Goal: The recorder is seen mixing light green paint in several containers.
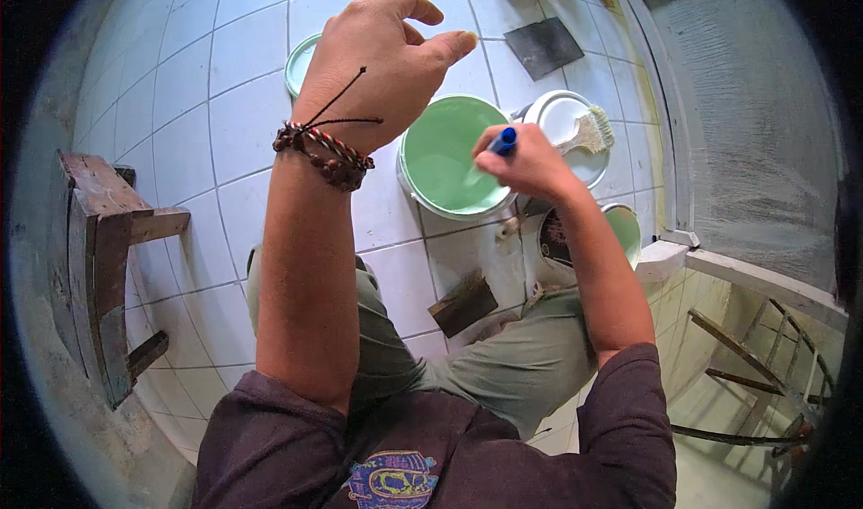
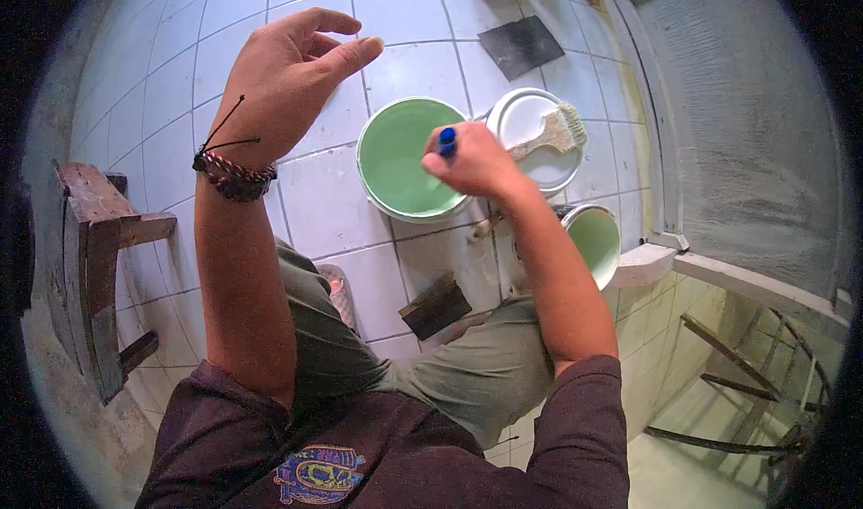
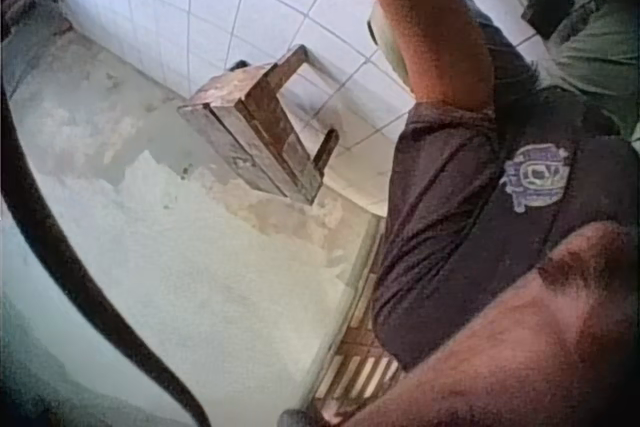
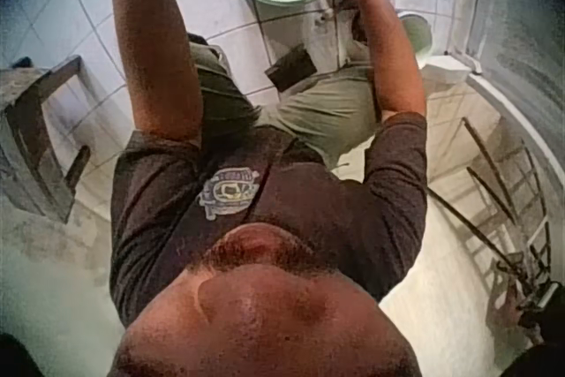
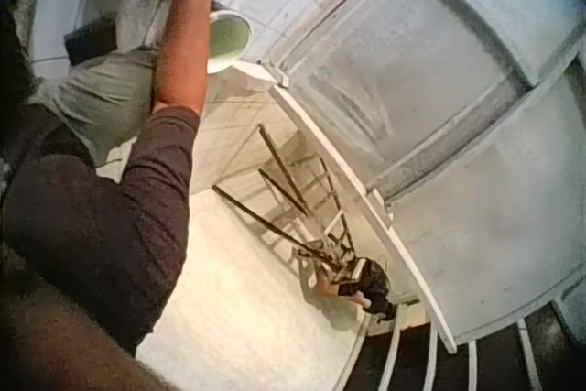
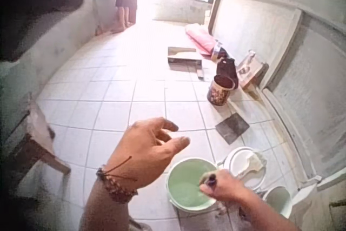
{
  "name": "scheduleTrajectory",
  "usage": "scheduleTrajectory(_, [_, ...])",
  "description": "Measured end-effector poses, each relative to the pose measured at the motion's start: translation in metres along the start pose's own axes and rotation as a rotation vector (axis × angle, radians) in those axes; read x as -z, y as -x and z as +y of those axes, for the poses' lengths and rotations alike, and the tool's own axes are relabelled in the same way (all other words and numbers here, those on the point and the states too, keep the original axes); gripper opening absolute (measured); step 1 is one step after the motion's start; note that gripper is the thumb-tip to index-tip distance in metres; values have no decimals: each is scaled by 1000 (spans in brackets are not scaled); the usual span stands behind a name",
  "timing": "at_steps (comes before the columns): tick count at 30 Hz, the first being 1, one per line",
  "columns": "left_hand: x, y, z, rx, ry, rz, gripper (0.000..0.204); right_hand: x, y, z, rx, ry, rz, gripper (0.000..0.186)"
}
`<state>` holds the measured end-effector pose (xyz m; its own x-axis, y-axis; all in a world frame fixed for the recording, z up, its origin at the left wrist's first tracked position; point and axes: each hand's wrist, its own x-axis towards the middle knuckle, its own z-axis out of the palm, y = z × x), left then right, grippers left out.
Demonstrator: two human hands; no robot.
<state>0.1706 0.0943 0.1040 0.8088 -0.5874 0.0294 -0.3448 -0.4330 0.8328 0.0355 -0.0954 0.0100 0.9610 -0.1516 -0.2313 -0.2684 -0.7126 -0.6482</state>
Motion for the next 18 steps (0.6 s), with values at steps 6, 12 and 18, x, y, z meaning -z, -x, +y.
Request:
scheduleTrajectory(6, [-7,-1,0,-38,4,-5,53,-10,-11,8,46,-274,141,18])
scheduleTrajectory(12, [-5,-2,-3,-6,-59,-45,53,-17,-4,4,-35,-271,-12,20])
scheduleTrajectory(18, [-4,-1,0,30,-30,-36,52,-3,-9,13,-11,-181,142,18])
